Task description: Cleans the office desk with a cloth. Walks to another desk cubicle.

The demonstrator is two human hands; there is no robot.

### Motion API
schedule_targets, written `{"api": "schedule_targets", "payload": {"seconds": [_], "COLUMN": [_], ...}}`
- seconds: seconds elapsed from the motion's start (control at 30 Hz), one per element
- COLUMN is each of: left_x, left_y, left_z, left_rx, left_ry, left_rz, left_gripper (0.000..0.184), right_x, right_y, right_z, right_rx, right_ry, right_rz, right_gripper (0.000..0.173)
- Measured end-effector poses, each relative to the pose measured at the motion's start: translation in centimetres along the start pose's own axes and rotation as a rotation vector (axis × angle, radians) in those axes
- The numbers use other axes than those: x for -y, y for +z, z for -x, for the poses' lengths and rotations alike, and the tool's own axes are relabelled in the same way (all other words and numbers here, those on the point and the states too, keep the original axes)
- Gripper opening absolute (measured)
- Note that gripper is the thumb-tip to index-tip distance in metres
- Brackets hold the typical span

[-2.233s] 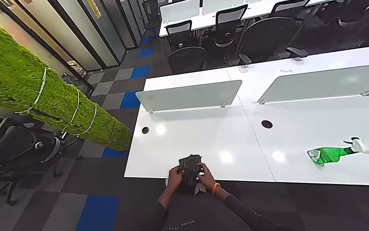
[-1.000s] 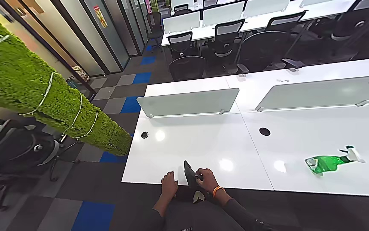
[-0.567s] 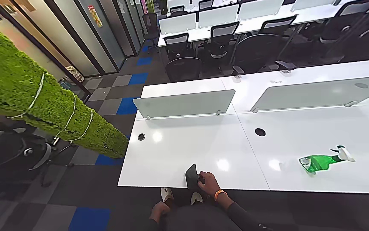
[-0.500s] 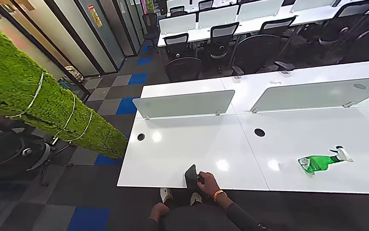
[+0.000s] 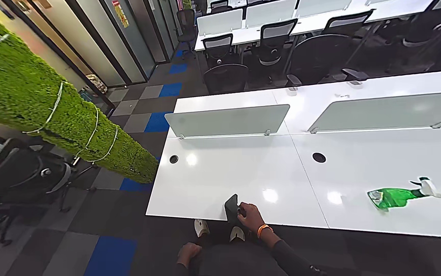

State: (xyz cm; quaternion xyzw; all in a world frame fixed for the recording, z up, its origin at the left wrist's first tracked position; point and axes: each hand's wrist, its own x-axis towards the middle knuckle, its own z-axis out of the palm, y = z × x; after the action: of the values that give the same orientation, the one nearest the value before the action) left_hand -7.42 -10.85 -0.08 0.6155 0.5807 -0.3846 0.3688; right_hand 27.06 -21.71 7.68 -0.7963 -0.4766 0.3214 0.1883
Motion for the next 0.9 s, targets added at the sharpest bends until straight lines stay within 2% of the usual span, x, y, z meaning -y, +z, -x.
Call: {"api": "schedule_targets", "payload": {"seconds": [0.13, 0.27, 0.5, 0.6, 0.73, 0.83, 0.9], "left_x": [1.0, 2.5, 7.2, 10.1, 13.5, 15.3, 17.1], "left_y": [-1.1, -1.9, -3.6, -4.6, -5.7, -7.7, -8.6], "left_z": [0.6, 0.2, 4.4, 4.1, 0.8, 0.3, 0.2], "left_rx": [-0.022, -0.021, 0.013, 0.010, 0.010, 0.041, 0.039], "left_ry": [-0.002, 0.018, 0.216, 0.295, 0.301, 0.279, 0.346], "left_rz": [-0.037, 0.057, 0.233, 0.276, 0.068, -0.024, -0.037], "left_gripper": [0.065, 0.066, 0.056, 0.052, 0.053, 0.055, 0.051], "right_x": [1.3, 2.9, 6.7, 9.2, 13.5, 16.8, 18.6], "right_y": [0.4, 0.5, 2.4, 4.0, 6.4, 8.1, 9.3], "right_z": [-0.6, -1.0, -2.2, -3.3, -4.5, -5.3, -5.6], "right_rx": [-0.011, -0.011, -0.034, -0.035, -0.031, -0.052, -0.066], "right_ry": [-0.026, -0.035, -0.039, -0.046, -0.050, -0.057, -0.042], "right_rz": [-0.002, 0.012, 0.042, 0.058, 0.077, 0.066, 0.043], "right_gripper": [0.031, 0.032, 0.032, 0.031, 0.029, 0.028, 0.027]}}
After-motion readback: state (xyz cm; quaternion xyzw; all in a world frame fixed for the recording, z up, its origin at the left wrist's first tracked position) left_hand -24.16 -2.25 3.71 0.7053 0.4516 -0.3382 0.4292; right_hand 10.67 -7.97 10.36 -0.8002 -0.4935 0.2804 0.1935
